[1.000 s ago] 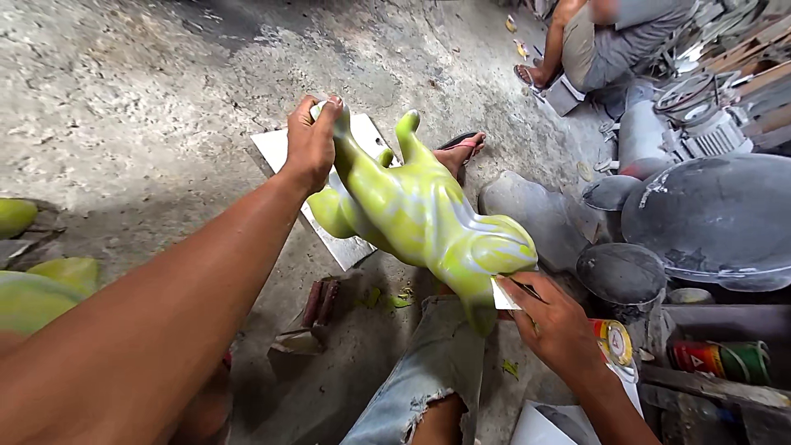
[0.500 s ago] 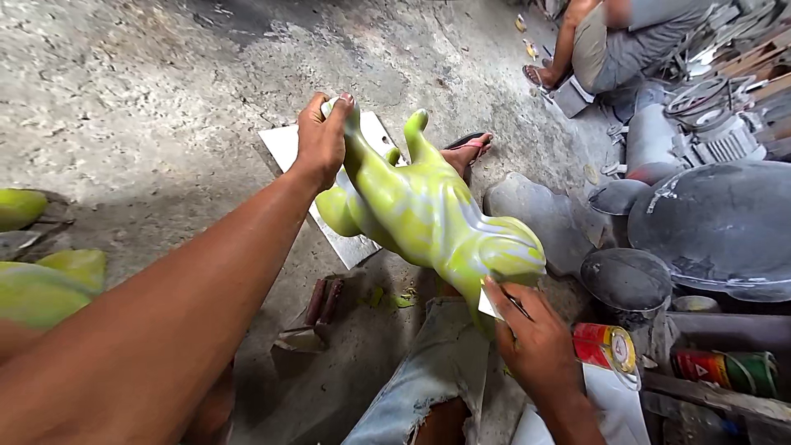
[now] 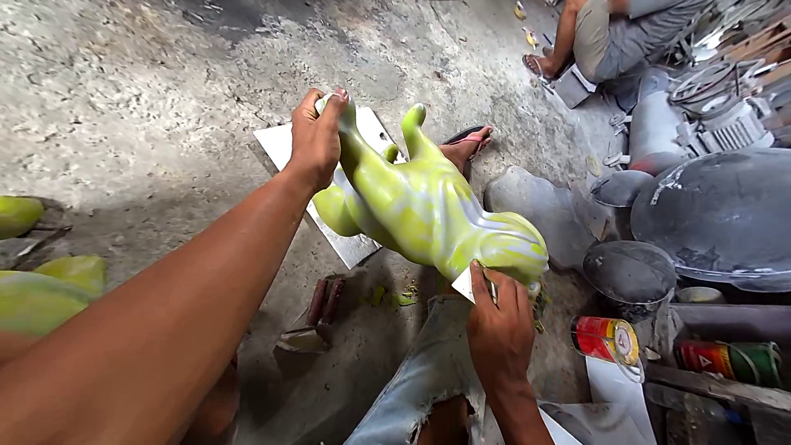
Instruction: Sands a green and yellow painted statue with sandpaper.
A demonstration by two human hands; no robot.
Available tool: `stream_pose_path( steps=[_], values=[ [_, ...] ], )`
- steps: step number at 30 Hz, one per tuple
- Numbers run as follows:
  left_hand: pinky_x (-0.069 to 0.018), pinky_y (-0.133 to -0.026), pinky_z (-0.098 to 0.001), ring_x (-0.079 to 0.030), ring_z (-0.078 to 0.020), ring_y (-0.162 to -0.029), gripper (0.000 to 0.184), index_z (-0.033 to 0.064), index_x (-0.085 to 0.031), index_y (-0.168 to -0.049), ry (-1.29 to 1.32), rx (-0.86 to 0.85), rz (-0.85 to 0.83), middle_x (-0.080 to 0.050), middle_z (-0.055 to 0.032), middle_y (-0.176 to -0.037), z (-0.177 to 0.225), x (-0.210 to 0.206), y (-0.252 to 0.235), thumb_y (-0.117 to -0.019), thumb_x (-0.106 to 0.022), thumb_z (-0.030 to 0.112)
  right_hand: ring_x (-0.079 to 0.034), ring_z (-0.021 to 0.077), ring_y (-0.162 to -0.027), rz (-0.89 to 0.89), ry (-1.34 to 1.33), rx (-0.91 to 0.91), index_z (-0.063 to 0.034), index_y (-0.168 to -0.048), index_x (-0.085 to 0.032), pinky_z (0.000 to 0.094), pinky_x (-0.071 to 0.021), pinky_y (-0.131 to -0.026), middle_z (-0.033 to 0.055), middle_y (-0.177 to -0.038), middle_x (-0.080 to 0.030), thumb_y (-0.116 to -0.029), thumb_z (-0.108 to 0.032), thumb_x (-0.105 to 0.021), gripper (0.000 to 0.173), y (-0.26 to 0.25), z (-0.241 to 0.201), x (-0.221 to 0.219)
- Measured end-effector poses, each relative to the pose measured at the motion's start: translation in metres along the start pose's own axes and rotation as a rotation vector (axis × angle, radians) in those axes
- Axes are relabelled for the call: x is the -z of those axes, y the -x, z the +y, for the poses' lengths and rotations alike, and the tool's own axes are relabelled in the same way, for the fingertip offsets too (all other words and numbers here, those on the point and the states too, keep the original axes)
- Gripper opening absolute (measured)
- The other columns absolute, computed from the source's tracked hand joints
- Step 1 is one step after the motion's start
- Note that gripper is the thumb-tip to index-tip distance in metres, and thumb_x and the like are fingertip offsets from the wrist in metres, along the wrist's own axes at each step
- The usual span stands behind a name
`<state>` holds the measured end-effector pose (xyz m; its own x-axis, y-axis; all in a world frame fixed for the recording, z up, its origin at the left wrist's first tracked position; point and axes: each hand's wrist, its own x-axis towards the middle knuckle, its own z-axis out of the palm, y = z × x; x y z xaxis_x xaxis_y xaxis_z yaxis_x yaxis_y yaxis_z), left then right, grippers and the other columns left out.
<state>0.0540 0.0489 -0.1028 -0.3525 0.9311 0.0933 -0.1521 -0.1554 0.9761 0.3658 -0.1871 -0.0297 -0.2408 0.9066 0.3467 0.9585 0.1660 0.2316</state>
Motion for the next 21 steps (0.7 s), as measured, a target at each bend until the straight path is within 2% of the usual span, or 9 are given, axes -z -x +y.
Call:
stream_pose_path(
  steps=[3,6,9,13,18,21],
  values=[
    [-0.0582,-0.079,-0.0389,-0.067,-0.0147,-0.085,0.035,0.0116,-0.057,-0.104,-0.005,0.006,0.005,-0.065,-0.0027,-0.092,0.0,0.0,0.0,-0.1051,-0.053,0.046,-0.064,0.0225,-0.112,-0.02,-0.019,0.045,-0.0285,-0.133,-0.07,0.038,-0.0549,-0.087,0.0036,-0.123,-0.068,-0.093,-0.013,-0.061,0.044,0.006,0.004,0.0],
    [-0.0583,-0.078,-0.038,-0.068,-0.0143,-0.085,0.036,0.0112,-0.058,-0.105,-0.01,0.014,0.012,-0.066,-0.0028,-0.092,0.001,0.0,0.001,-0.1048,-0.054,0.047,-0.065,0.0235,-0.112,0.019,-0.076,0.056,-0.0259,-0.131,-0.072,0.0393,-0.0559,-0.088,0.0042,-0.123,-0.07,-0.0941,-0.013,-0.057,0.042,0.008,0.009,0.001],
    [-0.0586,-0.077,-0.0377,-0.068,-0.0143,-0.084,0.034,0.0117,-0.058,-0.106,0.008,0.029,0.009,-0.066,-0.0023,-0.092,0.001,0.002,0.003,-0.1052,-0.054,0.045,-0.065,0.0256,-0.113,0.064,-0.086,0.001,-0.0235,-0.135,-0.069,0.041,-0.0558,-0.089,0.0077,-0.126,-0.067,-0.0964,-0.013,-0.057,0.042,0.001,0.003,0.002],
    [-0.0595,-0.08,-0.0396,-0.069,-0.0157,-0.087,0.033,0.0117,-0.057,-0.105,0.025,0.017,-0.003,-0.066,-0.0028,-0.093,0.002,0.0,0.002,-0.1054,-0.054,0.044,-0.063,0.0238,-0.111,0.016,-0.048,-0.067,-0.0253,-0.137,-0.067,0.0384,-0.0551,-0.085,0.006,-0.125,-0.066,-0.097,-0.013,-0.056,0.044,-0.006,-0.007,0.0],
    [-0.0594,-0.083,-0.0397,-0.069,-0.0158,-0.093,0.036,0.0102,-0.058,-0.111,0.0,0.024,-0.007,-0.068,-0.0044,-0.103,0.004,0.0,0.004,-0.1053,-0.052,0.046,-0.063,0.0227,-0.114,-0.019,-0.069,-0.004,-0.0271,-0.135,-0.069,0.0376,-0.0554,-0.089,0.0046,-0.124,-0.067,-0.096,-0.014,-0.059,0.042,-0.002,0.0,0.003],
    [-0.0591,-0.083,-0.0388,-0.069,-0.0147,-0.092,0.037,0.0104,-0.058,-0.11,0.006,0.016,-0.008,-0.068,-0.0037,-0.102,0.004,0.0,0.003,-0.1052,-0.053,0.046,-0.065,0.0219,-0.113,-0.025,-0.074,0.053,-0.0285,-0.132,-0.071,0.0383,-0.0551,-0.09,0.0018,-0.123,-0.069,-0.0928,-0.013,-0.06,0.043,0.004,0.008,0.004]
  ],
)
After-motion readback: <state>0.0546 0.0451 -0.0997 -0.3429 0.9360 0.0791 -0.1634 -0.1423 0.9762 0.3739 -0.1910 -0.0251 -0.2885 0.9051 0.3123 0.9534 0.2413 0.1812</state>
